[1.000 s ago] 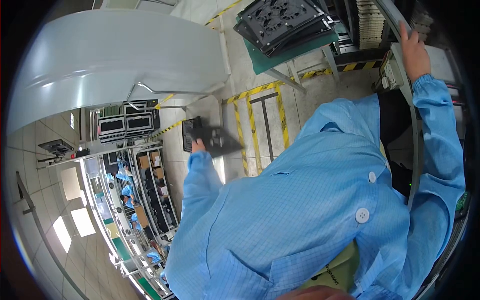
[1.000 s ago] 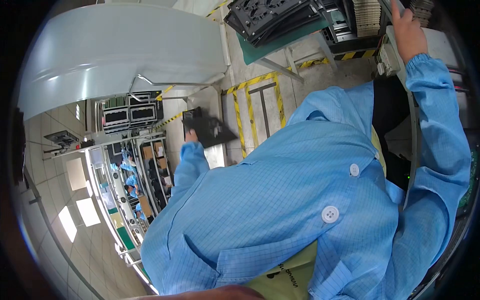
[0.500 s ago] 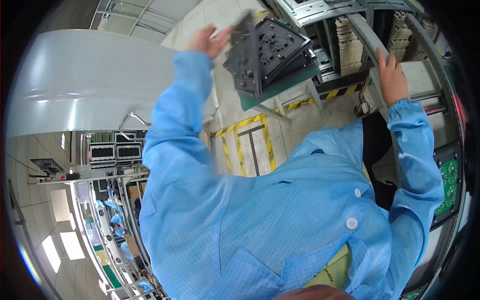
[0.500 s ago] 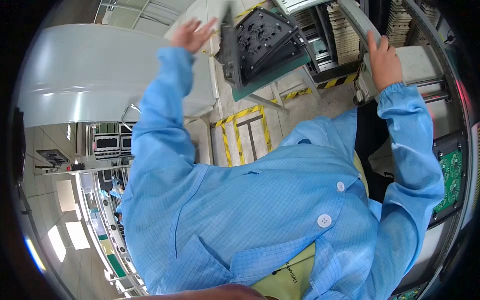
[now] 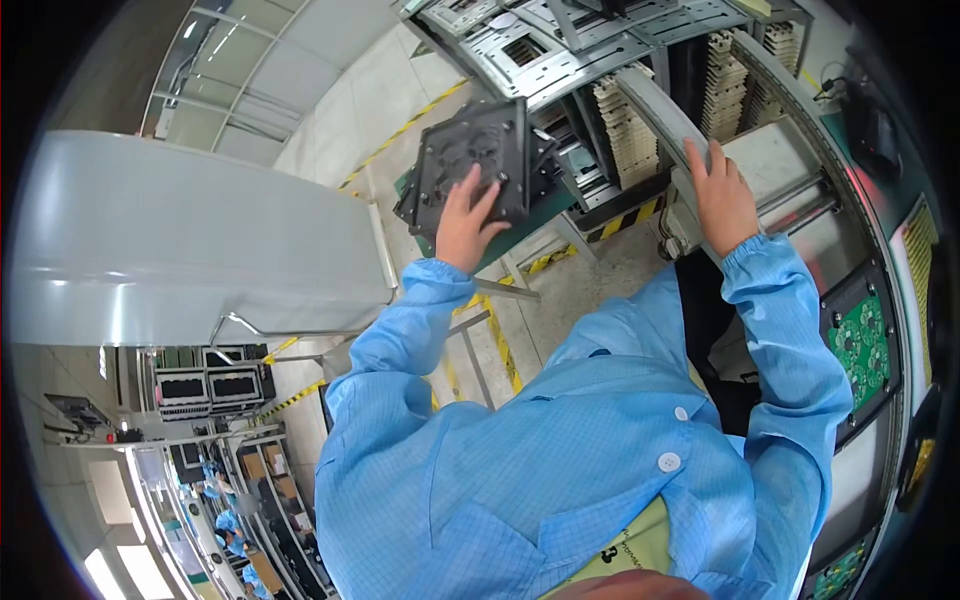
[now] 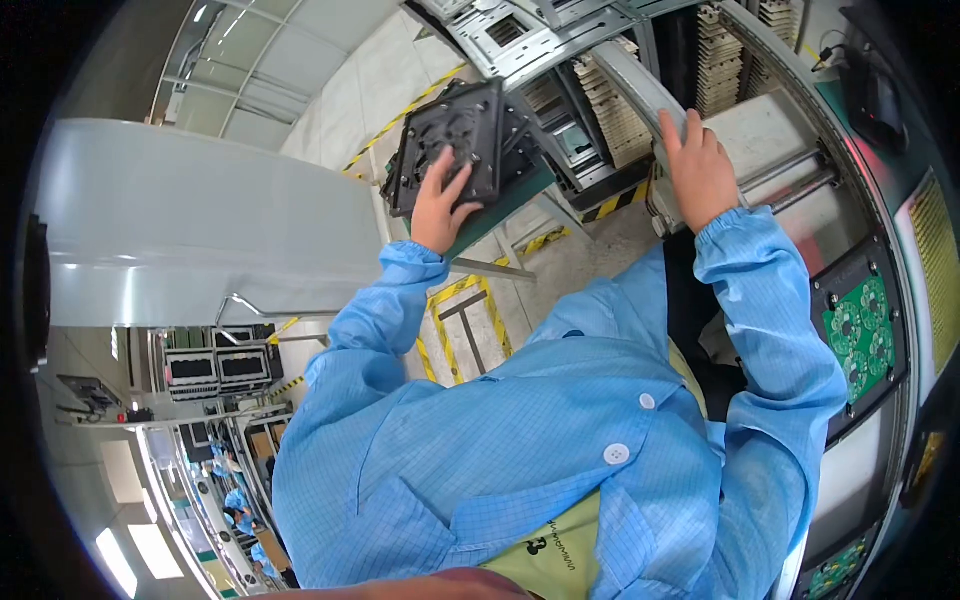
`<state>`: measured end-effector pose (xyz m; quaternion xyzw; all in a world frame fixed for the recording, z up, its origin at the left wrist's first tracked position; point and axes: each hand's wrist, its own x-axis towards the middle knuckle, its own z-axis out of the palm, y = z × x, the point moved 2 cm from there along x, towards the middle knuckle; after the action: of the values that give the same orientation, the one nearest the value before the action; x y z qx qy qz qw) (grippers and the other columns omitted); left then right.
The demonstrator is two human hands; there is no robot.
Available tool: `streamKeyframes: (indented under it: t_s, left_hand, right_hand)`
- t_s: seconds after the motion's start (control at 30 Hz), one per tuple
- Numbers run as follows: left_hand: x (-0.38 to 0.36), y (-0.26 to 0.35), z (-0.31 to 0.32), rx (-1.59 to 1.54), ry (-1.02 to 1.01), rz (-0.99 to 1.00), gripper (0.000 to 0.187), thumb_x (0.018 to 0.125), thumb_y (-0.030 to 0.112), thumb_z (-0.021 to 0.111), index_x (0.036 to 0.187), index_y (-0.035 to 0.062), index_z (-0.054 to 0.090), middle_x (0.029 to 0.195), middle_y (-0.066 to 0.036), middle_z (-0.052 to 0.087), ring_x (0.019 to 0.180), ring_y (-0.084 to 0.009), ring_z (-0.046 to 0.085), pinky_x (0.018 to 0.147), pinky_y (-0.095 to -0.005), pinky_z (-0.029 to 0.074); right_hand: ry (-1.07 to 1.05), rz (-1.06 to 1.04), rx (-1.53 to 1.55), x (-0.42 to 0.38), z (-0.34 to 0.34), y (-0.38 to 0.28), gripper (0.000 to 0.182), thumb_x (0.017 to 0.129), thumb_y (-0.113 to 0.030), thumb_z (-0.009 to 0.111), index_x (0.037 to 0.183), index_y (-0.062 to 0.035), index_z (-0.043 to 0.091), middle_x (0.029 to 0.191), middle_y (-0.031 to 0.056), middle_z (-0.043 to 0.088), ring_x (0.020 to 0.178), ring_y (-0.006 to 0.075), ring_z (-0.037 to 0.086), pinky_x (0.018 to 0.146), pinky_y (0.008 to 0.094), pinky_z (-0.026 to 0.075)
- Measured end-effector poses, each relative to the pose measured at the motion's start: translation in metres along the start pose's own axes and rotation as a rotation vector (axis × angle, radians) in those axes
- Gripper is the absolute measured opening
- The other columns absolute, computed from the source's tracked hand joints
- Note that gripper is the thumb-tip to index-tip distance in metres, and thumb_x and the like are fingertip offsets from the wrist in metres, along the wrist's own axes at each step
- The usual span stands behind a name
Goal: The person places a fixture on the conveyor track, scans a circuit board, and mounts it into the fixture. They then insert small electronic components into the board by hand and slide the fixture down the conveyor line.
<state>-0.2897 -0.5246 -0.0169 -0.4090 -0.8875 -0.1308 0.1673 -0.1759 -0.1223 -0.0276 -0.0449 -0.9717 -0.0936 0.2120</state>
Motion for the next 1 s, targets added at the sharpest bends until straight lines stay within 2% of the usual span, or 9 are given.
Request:
streamKeyframes:
  t_s: [0.13, 0.2, 0.27, 0.33, 0.4, 0.6, 0.7, 0.77, 1.0]
  left_hand:
    - [0.044, 0.013, 0.022, 0.157, -0.098, -0.135, 0.076, 0.087, 0.036, 0.079, 0.149, 0.0026, 0.049, 0.16, -0.025, 0.036, 0.144, -0.044, 0.04, 0.12, -0.0539, 0.032]
    - [0.063, 0.02, 0.019, 0.173, -0.226, -0.09, 0.095, 0.086, 0.055, 0.076, 0.151, -0.0055, 0.041, 0.163, -0.027, 0.029, 0.147, -0.045, 0.034, 0.119, -0.0546, 0.028]
    - [0.074, -0.004, 0.037, 0.032, -0.225, -0.179, 0.1, 0.086, 0.065, 0.071, 0.152, -0.0027, 0.039, 0.162, -0.03, 0.028, 0.148, -0.0456, 0.032, 0.117, -0.0635, 0.025]
    - [0.096, 0.024, 0.028, 0.235, -0.115, -0.078, 0.091, 0.086, 0.058, 0.075, 0.151, 0.0024, 0.044, 0.157, -0.031, 0.034, 0.147, -0.0454, 0.031, 0.117, -0.0642, 0.024]
    - [0.129, 0.083, 0.02, 0.047, 0.015, 0.127, 0.076, 0.084, 0.032, 0.083, 0.147, 0.0067, 0.05, 0.154, -0.028, 0.037, 0.143, -0.045, 0.037, 0.116, -0.058, 0.028]
    - [0.23, 0.307, 0.048, -0.469, -0.028, 0.697, 0.049, 0.082, 0.005, 0.078, 0.129, 0.0086, 0.066, 0.14, -0.019, 0.053, 0.126, -0.0385, 0.054, 0.106, -0.0456, 0.045]
    - [0.267, 0.42, 0.072, -0.567, 0.091, 0.999, 0.031, 0.086, 0.008, 0.075, 0.116, 0.0114, 0.074, 0.108, -0.009, 0.071, 0.104, -0.0317, 0.067, 0.09, -0.0408, 0.053]
    - [0.294, 0.485, 0.097, -0.627, 0.083, 1.026, 0.023, 0.088, 0.011, 0.073, 0.111, 0.0097, 0.075, 0.101, -0.008, 0.072, 0.097, -0.0303, 0.069, 0.085, -0.0413, 0.053]
    - [0.362, 0.593, 0.184, -0.557, 0.03, 0.899, 0.018, 0.09, 0.021, 0.073, 0.105, 0.0133, 0.079, 0.096, -0.006, 0.07, 0.089, -0.0292, 0.07, 0.076, -0.0406, 0.056]
  right_hand:
    - [0.037, 0.063, 0.141, -0.015, -0.01, 0.003, 0.058, 0.088, -0.008, 0.059, 0.146, -0.0072, 0.05, 0.143, 0.0189, 0.054, 0.111, 0.0302, 0.063, 0.094, 0.038, 0.055]
    - [0.163, 0.046, 0.215, -0.041, -0.031, 0.013, 0.051, 0.088, -0.009, 0.058, 0.139, -0.005, 0.055, 0.141, 0.0194, 0.055, 0.117, 0.0324, 0.062, 0.098, 0.0415, 0.052]
    - [0.185, 0.017, 0.325, -0.077, -0.072, 0.028, 0.047, 0.089, -0.01, 0.058, 0.136, -0.0049, 0.056, 0.139, 0.0197, 0.056, 0.119, 0.0339, 0.061, 0.099, 0.0435, 0.051]
    - [0.105, 0.024, 0.479, -0.121, -0.115, 0.05, 0.071, 0.076, -0.011, 0.078, 0.142, -0.0057, 0.052, 0.143, 0.0191, 0.052, 0.123, 0.0359, 0.057, 0.104, 0.0451, 0.047]
    - [0.123, 0.063, 0.336, -0.165, -0.141, 0.083, 0.058, 0.078, -0.015, 0.078, 0.133, -0.0076, 0.06, 0.135, 0.0139, 0.059, 0.113, 0.0317, 0.063, 0.096, 0.0434, 0.052]
    - [0.298, 0.431, -0.01, -0.285, -0.176, 0.19, 0.037, 0.08, -0.013, 0.079, 0.115, -0.013, 0.069, 0.104, 0.0043, 0.071, 0.085, 0.026, 0.07, 0.071, 0.0363, 0.056]
    - [0.441, 0.859, 0.319, -0.33, -0.17, 0.216, 0.03, 0.089, -0.01, 0.076, 0.117, -0.01, 0.068, 0.095, 0.0017, 0.069, 0.075, 0.0147, 0.064, 0.063, 0.028, 0.051]
    - [0.567, 1.105, 0.63, -0.351, -0.155, 0.23, 0.023, 0.098, -0.013, 0.071, 0.118, -0.0055, 0.066, 0.09, -0.003, 0.064, 0.074, 0.0038, 0.056, 0.065, 0.0215, 0.046]
    - [0.678, 1.257, 0.89, -0.362, -0.142, 0.256, 0.021, 0.101, -0.016, 0.068, 0.119, -0.0051, 0.065, 0.09, -0.005, 0.063, 0.077, 0.0031, 0.054, 0.07, 0.0206, 0.045]
